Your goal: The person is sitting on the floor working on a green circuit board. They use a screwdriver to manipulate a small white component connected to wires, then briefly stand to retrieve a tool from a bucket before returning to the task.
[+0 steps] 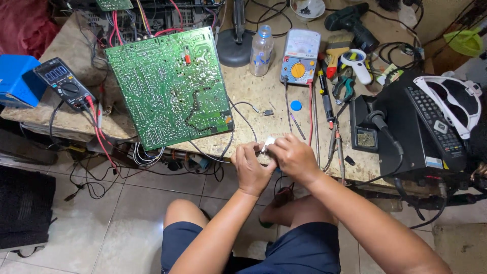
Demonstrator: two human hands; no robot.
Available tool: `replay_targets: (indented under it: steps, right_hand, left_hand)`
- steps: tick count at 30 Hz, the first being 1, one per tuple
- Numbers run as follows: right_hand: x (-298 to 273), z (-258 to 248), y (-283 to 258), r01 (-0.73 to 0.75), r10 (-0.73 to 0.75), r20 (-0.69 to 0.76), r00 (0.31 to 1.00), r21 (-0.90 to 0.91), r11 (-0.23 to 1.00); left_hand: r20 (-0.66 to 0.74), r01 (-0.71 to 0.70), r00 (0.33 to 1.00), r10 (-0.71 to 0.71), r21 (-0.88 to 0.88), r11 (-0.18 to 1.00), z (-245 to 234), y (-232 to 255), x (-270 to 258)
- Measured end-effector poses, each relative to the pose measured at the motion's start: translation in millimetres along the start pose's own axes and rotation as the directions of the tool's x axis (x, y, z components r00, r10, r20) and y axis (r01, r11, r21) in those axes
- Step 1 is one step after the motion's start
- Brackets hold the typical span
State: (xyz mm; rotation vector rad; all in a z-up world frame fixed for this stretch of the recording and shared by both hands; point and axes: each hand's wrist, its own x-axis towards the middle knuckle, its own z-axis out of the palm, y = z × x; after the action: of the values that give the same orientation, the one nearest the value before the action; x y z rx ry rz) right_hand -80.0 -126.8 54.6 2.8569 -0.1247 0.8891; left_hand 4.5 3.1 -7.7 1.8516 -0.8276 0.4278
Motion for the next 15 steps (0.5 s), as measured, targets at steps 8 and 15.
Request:
replay_targets:
  steps: [8,15]
  right_hand:
    - [-0.7,4.7,1.2,-0.016,0.016,0.039,0.999,-0.005,1.000]
    - [0.0,-0.4,-4.7,-0.029,0.027,0.047,0.999,0.040,0.999]
  left_hand:
    - [0.011,0.011,1.000,-0.011,-0.021,1.000,-0.1,2.7,-4.7]
    - [0.003,0.008,1.000,-0.008,-0.018,1.000,0.1,2.3,-4.4]
